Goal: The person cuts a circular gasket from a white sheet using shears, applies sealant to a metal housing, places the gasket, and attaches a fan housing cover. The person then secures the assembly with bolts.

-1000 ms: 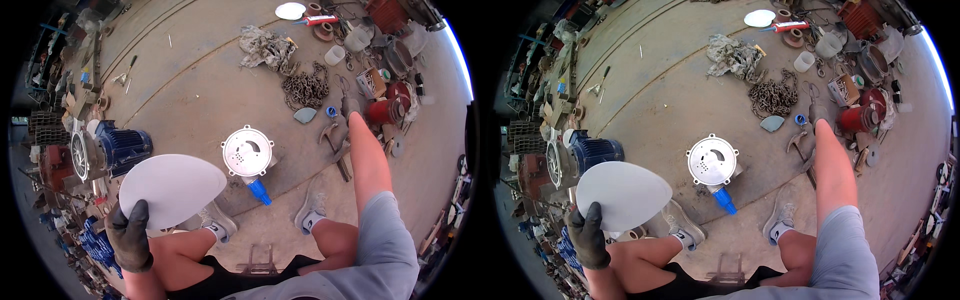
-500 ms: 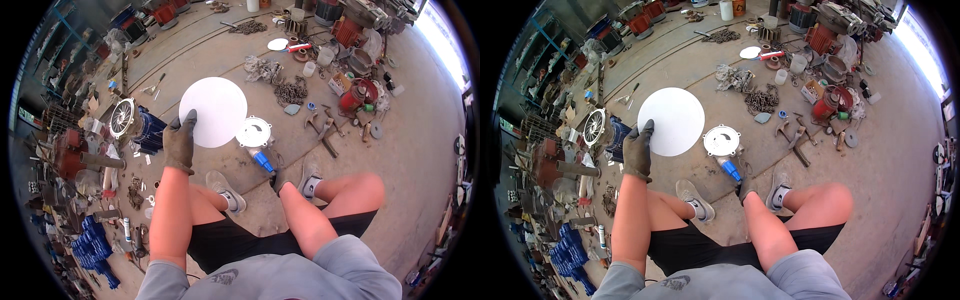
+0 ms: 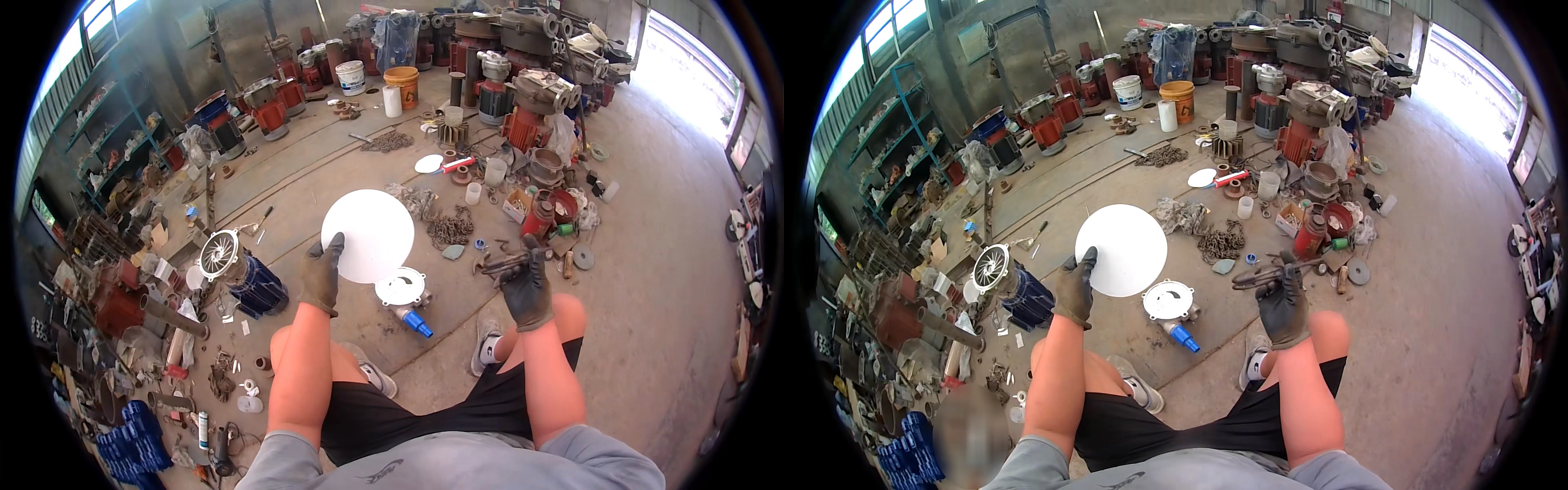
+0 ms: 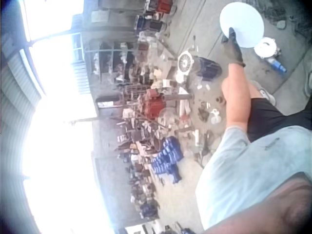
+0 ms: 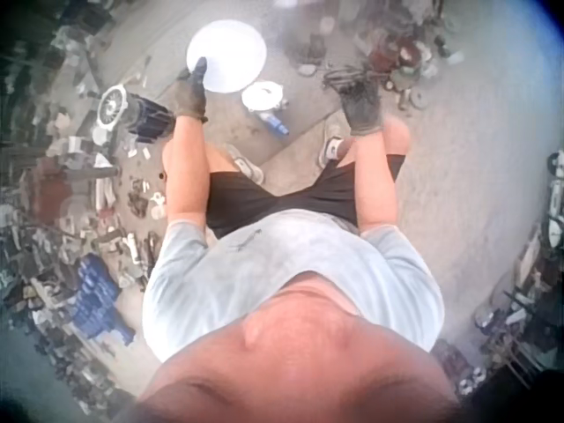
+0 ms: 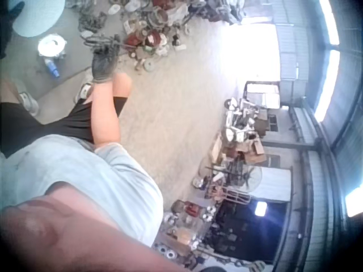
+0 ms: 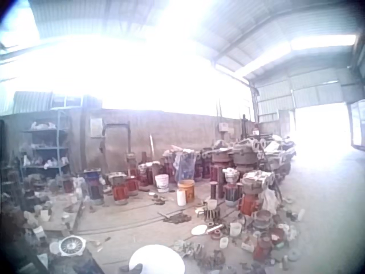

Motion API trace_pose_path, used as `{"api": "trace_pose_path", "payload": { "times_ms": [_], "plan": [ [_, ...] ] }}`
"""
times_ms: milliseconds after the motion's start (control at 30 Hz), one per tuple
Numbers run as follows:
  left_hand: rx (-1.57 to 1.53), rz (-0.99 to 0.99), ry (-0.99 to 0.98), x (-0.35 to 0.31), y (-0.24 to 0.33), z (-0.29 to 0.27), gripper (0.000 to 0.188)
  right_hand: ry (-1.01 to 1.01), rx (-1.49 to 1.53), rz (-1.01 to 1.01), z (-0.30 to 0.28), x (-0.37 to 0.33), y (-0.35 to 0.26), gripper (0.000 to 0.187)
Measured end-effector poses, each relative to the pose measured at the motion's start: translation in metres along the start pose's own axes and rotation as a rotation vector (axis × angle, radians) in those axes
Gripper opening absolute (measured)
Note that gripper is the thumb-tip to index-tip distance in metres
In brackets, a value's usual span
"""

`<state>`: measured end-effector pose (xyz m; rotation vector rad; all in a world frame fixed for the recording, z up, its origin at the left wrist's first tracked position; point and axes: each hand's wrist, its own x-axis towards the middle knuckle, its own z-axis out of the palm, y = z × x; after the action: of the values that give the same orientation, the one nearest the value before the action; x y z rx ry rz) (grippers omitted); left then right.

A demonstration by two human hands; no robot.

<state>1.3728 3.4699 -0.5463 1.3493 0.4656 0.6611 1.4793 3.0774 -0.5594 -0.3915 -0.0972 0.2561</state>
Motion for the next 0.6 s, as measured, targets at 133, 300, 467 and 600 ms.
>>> {"api": "trace_pose_path", "payload": {
  "times_ms": [133,300,467,600],
  "plan": [
    [-0.122,-0.116,-0.254,-0.027,0.034,-0.001,0.031,0.045,0.027,0.201,-0.025,-0.028,0.032,0.033],
    [-0.242,-0.201,-0.28,-0.064,0.097,0.016,0.033,-0.227,0.058,0.601,-0.045,-0.046,0.051,0.033],
    [-0.359,-0.269,-0.394,-0.057,0.095,0.035,0.044,-0.041,-0.169,0.69,0.002,-0.068,0.075,0.028],
    [-0.265,-0.425,-0.525,-0.055,0.059,0.071,0.049,-0.162,-0.792,0.625,0.063,-0.055,0.083,0.025]
  ]
}}
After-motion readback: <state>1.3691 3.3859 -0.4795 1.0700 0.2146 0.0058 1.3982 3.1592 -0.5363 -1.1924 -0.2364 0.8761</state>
